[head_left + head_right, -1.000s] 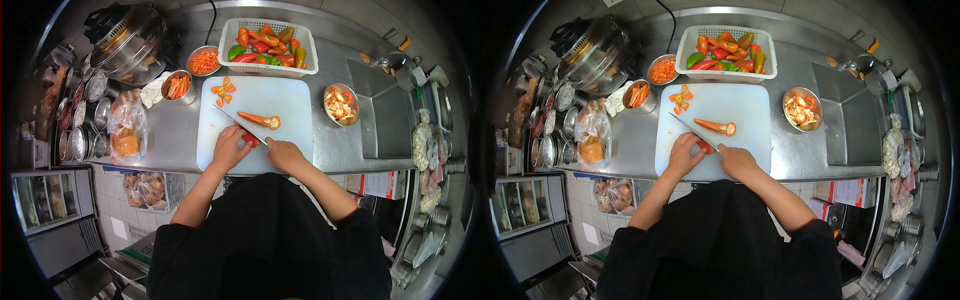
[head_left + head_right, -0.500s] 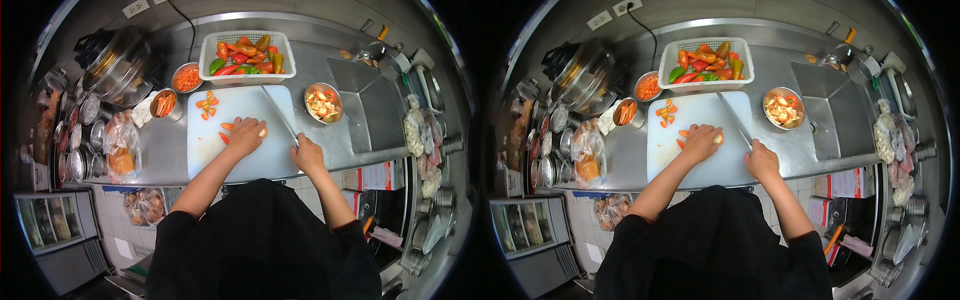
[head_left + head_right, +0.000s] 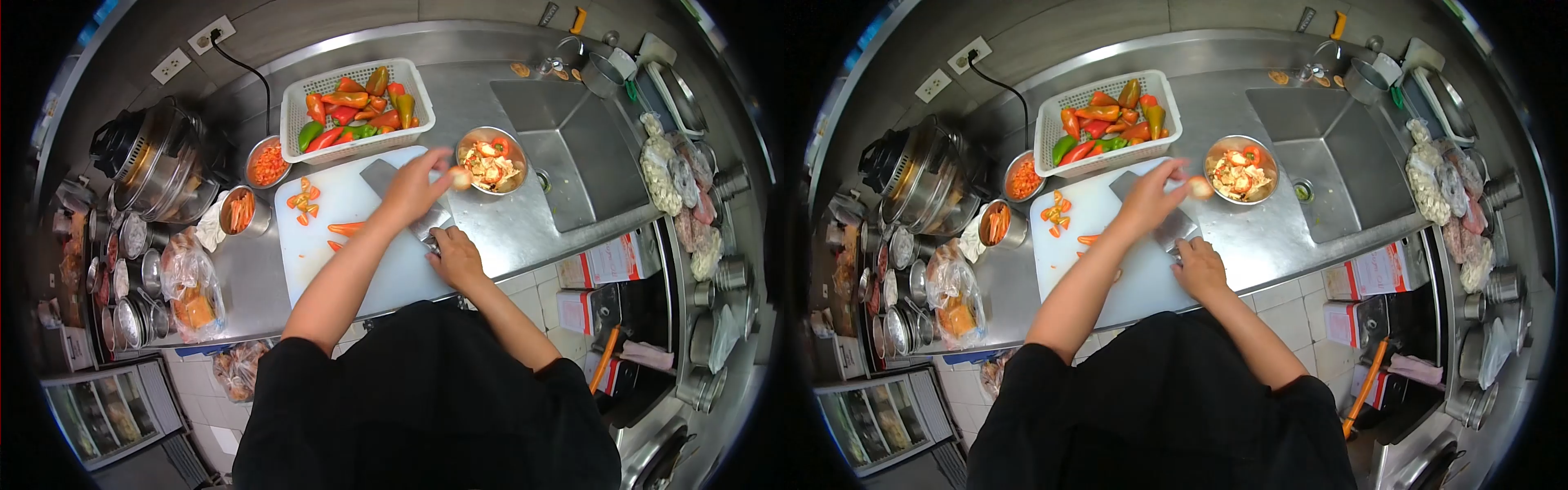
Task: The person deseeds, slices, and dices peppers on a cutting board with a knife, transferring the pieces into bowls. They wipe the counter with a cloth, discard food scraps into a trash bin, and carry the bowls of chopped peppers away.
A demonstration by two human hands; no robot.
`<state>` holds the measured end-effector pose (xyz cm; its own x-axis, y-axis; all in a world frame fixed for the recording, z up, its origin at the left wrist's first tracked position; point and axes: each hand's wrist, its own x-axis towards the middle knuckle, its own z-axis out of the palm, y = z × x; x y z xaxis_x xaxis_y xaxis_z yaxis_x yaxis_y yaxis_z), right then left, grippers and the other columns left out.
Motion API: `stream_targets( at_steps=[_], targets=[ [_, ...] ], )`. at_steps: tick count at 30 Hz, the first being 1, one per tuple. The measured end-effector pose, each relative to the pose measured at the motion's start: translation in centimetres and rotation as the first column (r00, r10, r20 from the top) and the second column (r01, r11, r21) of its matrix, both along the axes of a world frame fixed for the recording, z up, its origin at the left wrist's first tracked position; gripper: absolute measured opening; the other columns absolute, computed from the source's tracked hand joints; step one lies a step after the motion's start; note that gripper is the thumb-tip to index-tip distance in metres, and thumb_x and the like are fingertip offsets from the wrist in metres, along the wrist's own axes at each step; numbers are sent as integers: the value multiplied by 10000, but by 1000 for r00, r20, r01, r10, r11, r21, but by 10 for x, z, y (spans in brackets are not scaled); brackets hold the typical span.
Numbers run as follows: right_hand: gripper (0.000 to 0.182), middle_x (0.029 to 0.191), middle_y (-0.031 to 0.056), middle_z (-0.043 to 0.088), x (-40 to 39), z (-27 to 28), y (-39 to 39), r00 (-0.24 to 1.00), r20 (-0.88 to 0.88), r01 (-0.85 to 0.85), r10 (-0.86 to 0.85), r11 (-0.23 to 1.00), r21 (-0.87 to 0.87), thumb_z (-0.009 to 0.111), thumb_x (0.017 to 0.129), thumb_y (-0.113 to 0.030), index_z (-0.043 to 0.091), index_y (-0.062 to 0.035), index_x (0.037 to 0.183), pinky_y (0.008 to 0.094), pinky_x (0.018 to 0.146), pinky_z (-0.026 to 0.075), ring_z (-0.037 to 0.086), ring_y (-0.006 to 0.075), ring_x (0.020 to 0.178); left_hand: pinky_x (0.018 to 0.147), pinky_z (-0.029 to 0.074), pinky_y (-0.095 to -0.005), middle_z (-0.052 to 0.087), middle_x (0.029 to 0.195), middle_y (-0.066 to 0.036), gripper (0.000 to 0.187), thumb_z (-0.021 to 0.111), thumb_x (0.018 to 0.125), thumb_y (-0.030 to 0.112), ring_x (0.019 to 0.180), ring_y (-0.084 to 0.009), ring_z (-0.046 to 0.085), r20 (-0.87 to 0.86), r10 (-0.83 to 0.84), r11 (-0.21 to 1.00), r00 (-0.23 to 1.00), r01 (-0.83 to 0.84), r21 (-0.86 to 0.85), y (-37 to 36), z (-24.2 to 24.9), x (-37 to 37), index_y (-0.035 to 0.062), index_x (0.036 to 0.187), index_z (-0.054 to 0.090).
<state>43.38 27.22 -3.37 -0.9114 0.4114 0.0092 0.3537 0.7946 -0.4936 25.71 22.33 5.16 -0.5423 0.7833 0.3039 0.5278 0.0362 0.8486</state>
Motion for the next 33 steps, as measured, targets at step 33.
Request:
stream_targets(
  at_steps=[33],
  targets=[
    [365, 1178, 195, 712, -48, 28, 165, 912, -406, -52, -55, 967, -249, 549, 933, -52, 655, -38, 1283, 411, 932, 534, 688, 362, 1067, 775, 505, -489, 702, 935, -200, 189, 600, 970, 223, 895, -404, 666, -309, -96, 912, 946, -41, -408, 46, 20, -11, 61, 1065, 619]
  ],
)
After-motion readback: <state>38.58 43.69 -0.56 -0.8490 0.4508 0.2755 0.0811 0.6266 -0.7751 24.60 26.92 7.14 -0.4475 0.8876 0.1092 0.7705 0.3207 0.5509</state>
